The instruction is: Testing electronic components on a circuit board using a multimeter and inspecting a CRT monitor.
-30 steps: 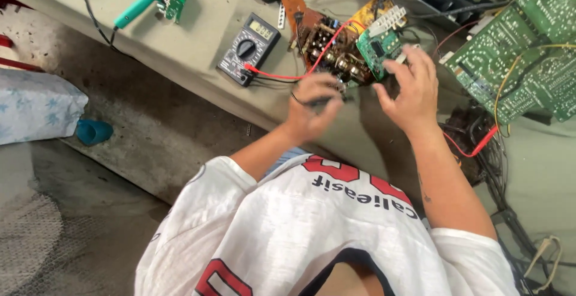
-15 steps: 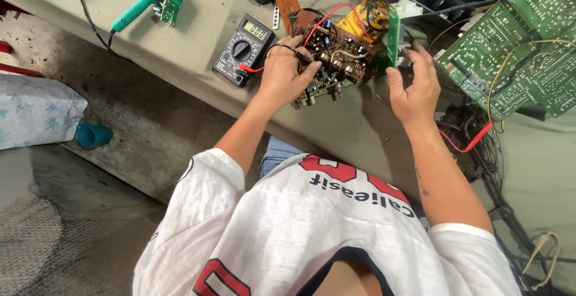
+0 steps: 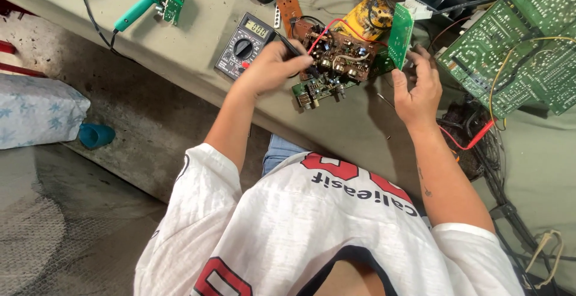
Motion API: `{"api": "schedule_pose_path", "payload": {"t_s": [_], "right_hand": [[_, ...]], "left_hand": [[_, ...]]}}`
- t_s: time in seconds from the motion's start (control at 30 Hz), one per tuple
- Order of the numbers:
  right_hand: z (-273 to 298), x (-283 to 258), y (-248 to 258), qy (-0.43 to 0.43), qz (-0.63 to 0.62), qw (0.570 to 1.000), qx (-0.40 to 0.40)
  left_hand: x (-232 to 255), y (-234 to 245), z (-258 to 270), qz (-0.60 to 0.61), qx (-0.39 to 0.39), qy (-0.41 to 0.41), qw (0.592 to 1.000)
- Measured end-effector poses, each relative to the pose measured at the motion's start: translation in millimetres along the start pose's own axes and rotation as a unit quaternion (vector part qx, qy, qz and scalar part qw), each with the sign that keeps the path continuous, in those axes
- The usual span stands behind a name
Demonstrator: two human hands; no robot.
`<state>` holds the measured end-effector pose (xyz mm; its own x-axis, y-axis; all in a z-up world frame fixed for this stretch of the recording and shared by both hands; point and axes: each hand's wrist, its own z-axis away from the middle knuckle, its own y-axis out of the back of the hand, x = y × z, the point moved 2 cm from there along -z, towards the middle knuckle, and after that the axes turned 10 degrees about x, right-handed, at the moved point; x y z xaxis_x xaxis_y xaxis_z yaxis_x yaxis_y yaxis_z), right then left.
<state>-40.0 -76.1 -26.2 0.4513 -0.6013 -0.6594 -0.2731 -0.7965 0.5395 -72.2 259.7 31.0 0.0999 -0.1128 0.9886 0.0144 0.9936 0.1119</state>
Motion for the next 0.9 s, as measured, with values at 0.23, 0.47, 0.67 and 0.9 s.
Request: {"api": "schedule_pose_path", "payload": {"t_s": [0.23,0.47,0.67,0.9], "right_hand": [[0.4,-2.9,0.2,-0.006,0.037,0.999,-0.039],[1.8,-0.8,0.6,-0.022,0.059,0.996,-0.058],[3.0,-33.2,3.5,0.216,0.138,0.965,0.048],[-29.4,-92.3,-23.3,0.211,-0.036,0.974,-0.068]], "left_hand": [[2.1,33.2,7.7,0.132,0.004,0.01,0.991],[3.3,42.9,12.4,0.261,0.009,0.0,0.965],[13.8,34.2,18.7,0.292,0.046,-0.053,0.954],[-71.6,54.5,-4.6,0.291,0.053,-0.073,0.953]]}}
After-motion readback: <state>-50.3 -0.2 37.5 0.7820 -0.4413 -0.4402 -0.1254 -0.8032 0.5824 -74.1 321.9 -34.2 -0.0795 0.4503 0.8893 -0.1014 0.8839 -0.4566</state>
